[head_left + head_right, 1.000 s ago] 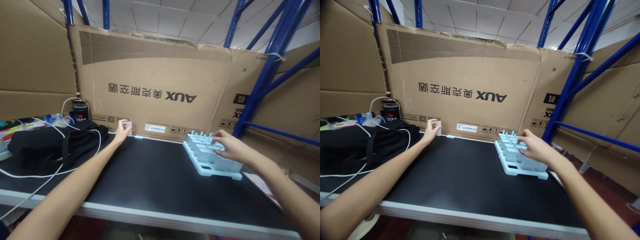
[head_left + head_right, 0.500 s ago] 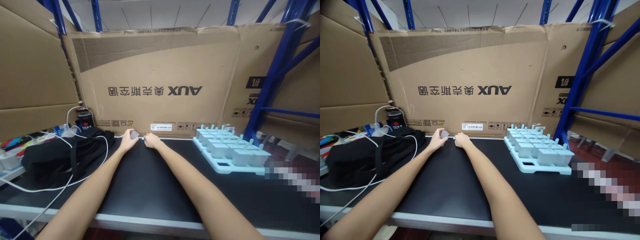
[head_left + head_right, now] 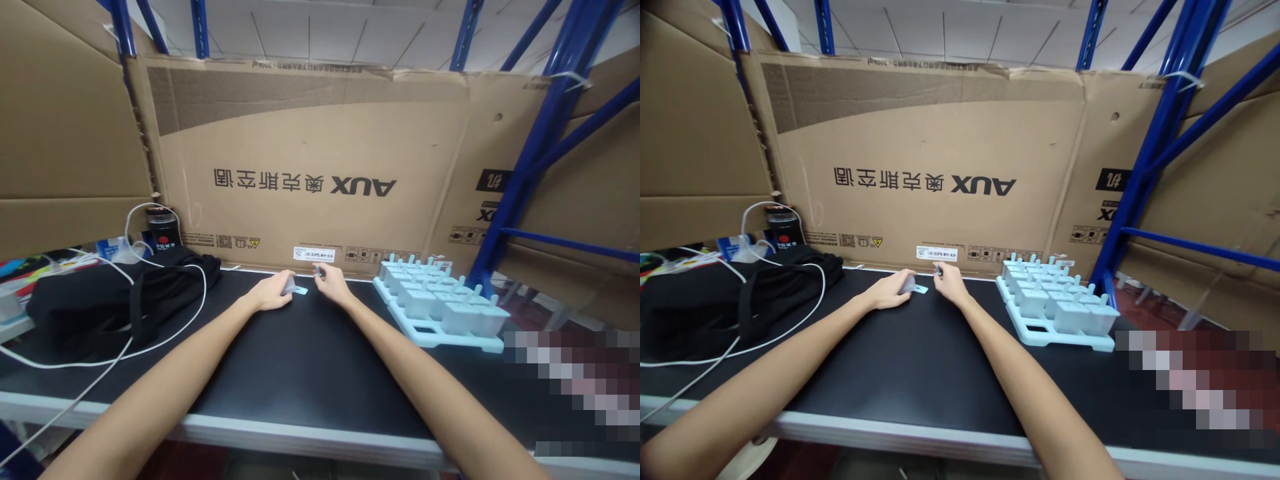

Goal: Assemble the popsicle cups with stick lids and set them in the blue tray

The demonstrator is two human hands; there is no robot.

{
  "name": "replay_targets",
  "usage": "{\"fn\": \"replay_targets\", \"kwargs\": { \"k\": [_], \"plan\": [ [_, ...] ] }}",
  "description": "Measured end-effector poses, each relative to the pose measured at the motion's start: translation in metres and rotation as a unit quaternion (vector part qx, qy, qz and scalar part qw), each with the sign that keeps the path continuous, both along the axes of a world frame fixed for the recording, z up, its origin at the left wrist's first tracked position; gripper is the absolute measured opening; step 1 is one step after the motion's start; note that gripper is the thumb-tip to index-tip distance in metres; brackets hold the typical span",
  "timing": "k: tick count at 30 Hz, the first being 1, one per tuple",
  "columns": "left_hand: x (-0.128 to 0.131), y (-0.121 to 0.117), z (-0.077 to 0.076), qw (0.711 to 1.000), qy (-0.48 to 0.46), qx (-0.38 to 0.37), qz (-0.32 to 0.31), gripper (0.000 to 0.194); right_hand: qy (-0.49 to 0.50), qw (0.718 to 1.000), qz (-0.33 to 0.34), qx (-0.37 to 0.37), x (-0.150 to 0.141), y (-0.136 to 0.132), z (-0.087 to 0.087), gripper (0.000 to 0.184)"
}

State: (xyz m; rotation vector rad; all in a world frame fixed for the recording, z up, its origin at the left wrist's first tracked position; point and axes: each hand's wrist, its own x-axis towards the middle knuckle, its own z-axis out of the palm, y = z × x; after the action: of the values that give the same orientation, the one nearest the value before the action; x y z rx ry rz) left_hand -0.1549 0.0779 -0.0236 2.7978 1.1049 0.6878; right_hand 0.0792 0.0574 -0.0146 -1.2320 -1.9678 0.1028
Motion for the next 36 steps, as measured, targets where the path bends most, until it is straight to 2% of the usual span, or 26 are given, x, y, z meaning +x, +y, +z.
{"fn": "replay_targets", "kwargs": {
  "k": [3,5,9,13,15,19,21,23,26,28,30,32,36],
  "plan": [
    [0.001,0.0,0.0,1.0,-0.003,-0.015,0.01,0.052,0.028,1.0,0.0,-0.01,0.004,0.001,-0.003,0.063],
    [0.0,0.003,-0.002,0.999,-0.022,-0.032,0.022,0.054,0.01,1.0,0.015,0.001,0.002,-0.002,-0.004,0.068],
    [-0.003,0.01,-0.006,0.99,-0.113,-0.087,-0.011,0.061,-0.024,0.999,0.025,0.02,-0.006,-0.014,-0.007,0.058],
    [-0.006,0.013,-0.006,0.978,-0.177,-0.103,-0.039,0.059,-0.102,0.992,0.073,0.019,-0.014,-0.021,-0.007,0.034],
    [-0.008,0.012,-0.005,0.982,-0.171,-0.081,-0.022,0.058,-0.148,0.985,0.086,-0.01,-0.016,-0.024,-0.005,0.026],
    [-0.009,0.005,0.001,0.992,-0.119,-0.032,0.005,0.061,-0.215,0.974,0.057,-0.044,-0.012,-0.035,0.005,0.015],
    [-0.006,0.0,0.004,0.995,-0.097,-0.011,-0.01,0.067,-0.211,0.975,0.054,-0.052,-0.007,-0.041,0.011,0.021],
    [-0.001,-0.005,0.008,0.995,-0.096,0.009,-0.029,0.075,-0.148,0.984,0.067,-0.067,-0.003,-0.044,0.018,0.022],
    [0.008,-0.009,0.011,0.991,-0.123,0.028,-0.041,0.085,0.056,0.989,0.098,-0.096,-0.003,-0.044,0.025,0.012],
    [0.013,-0.011,0.012,0.988,-0.146,0.032,-0.049,0.088,0.21,0.963,0.116,-0.123,-0.007,-0.044,0.026,0.018],
    [0.018,-0.013,0.013,0.984,-0.163,0.03,-0.063,0.089,0.311,0.927,0.14,-0.154,-0.015,-0.046,0.025,0.027],
    [0.021,-0.016,0.013,0.983,-0.168,0.028,-0.074,0.089,0.35,0.907,0.154,-0.178,-0.022,-0.048,0.021,0.031],
    [0.024,-0.021,0.015,0.985,-0.144,0.034,-0.084,0.076,0.353,0.899,0.155,-0.208,-0.029,-0.051,0.016,0.036]
  ]
}}
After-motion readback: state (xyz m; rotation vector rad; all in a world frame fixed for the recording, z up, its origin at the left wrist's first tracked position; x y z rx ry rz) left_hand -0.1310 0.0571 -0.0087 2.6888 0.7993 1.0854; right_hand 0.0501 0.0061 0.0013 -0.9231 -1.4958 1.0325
